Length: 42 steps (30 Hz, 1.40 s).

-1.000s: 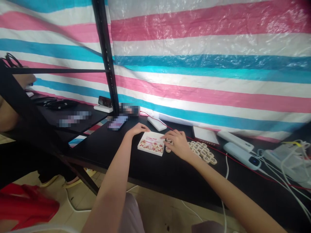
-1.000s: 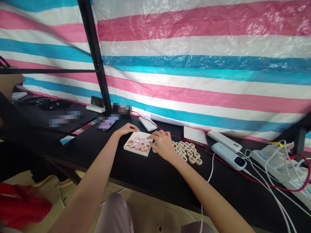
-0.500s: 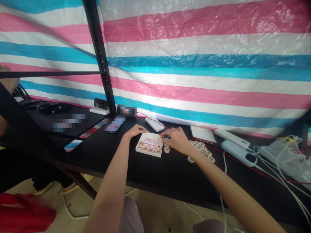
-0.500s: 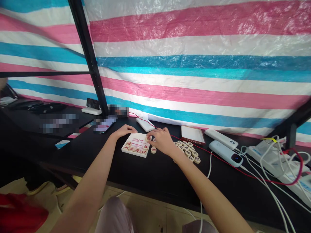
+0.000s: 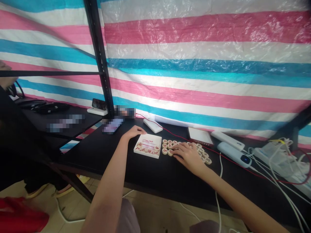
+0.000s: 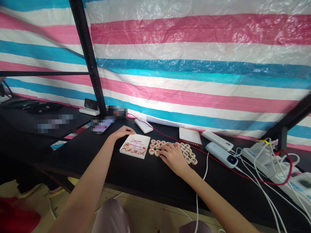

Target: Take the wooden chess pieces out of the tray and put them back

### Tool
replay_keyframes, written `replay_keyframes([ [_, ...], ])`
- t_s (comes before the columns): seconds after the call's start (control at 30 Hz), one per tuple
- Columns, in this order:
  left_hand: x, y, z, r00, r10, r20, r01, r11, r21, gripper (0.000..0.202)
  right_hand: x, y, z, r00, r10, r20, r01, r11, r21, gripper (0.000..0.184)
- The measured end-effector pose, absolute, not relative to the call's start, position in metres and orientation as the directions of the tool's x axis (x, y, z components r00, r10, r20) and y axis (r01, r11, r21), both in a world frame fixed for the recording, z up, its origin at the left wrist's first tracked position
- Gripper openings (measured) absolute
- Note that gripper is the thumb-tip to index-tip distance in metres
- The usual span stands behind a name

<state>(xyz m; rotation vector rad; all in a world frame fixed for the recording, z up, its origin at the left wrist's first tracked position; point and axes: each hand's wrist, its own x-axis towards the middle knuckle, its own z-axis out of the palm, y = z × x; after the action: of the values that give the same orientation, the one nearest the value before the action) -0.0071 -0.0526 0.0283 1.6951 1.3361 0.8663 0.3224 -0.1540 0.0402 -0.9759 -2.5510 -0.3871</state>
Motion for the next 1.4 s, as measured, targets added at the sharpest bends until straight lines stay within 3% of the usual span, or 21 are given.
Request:
replay_keyframes([
  [0.1, -0.007, -0.053, 0.029, 0.197, 0.980, 0.033, 0.437, -0.118, 0.892, 0.031, 0.321, -0.154, 0.041, -0.691, 0.581, 0.430, 0.688, 0.712, 0.143, 0.021],
  [0.33, -0.008, -0.050, 0.027, 0.223, 0.974, 0.032, 0.446, -0.131, 0.885, 0.033, 0.288, -0.158, 0.059, -0.603, 0.640, 0.476, 0.717, 0.697, -0.029, 0.025],
  [0.5, -0.007, -0.049, 0.027, 0.199, 0.980, 0.030, 0.441, -0.116, 0.890, 0.032, 0.242, -0.145, 0.069, -0.751, 0.614, 0.244, 0.654, 0.744, 0.139, 0.023],
  [0.7, -0.008, -0.046, 0.023, 0.218, 0.975, 0.039, 0.422, -0.130, 0.897, 0.031, 0.225, -0.133, 0.078, -0.709, 0.702, 0.067, 0.697, 0.684, 0.215, 0.018],
  [0.87, -0.007, -0.047, 0.025, 0.226, 0.973, 0.046, 0.438, -0.144, 0.888, 0.031, 0.221, -0.123, 0.078, -0.667, 0.745, 0.002, 0.741, 0.664, 0.106, 0.019],
  [1.07, -0.006, -0.049, 0.026, 0.217, 0.975, 0.045, 0.430, -0.136, 0.893, 0.033, 0.233, -0.112, 0.084, -0.560, 0.827, 0.054, 0.825, 0.563, -0.049, 0.022],
  [1.2, -0.006, -0.048, 0.024, 0.219, 0.974, 0.052, 0.402, -0.139, 0.905, 0.032, 0.279, -0.113, 0.084, -0.465, 0.867, 0.178, 0.792, 0.497, -0.354, 0.022],
  [1.27, -0.007, -0.048, 0.024, 0.224, 0.973, 0.048, 0.400, -0.137, 0.906, 0.032, 0.304, -0.121, 0.076, -0.423, 0.870, 0.251, 0.754, 0.492, -0.436, 0.023],
  [1.33, -0.006, -0.048, 0.025, 0.221, 0.974, 0.039, 0.413, -0.130, 0.902, 0.032, 0.321, -0.132, 0.064, -0.409, 0.866, 0.288, 0.757, 0.498, -0.423, 0.024],
  [1.4, -0.006, -0.049, 0.027, 0.214, 0.976, 0.027, 0.432, -0.120, 0.894, 0.032, 0.330, -0.145, 0.052, -0.418, 0.853, 0.311, 0.794, 0.510, -0.331, 0.017],
])
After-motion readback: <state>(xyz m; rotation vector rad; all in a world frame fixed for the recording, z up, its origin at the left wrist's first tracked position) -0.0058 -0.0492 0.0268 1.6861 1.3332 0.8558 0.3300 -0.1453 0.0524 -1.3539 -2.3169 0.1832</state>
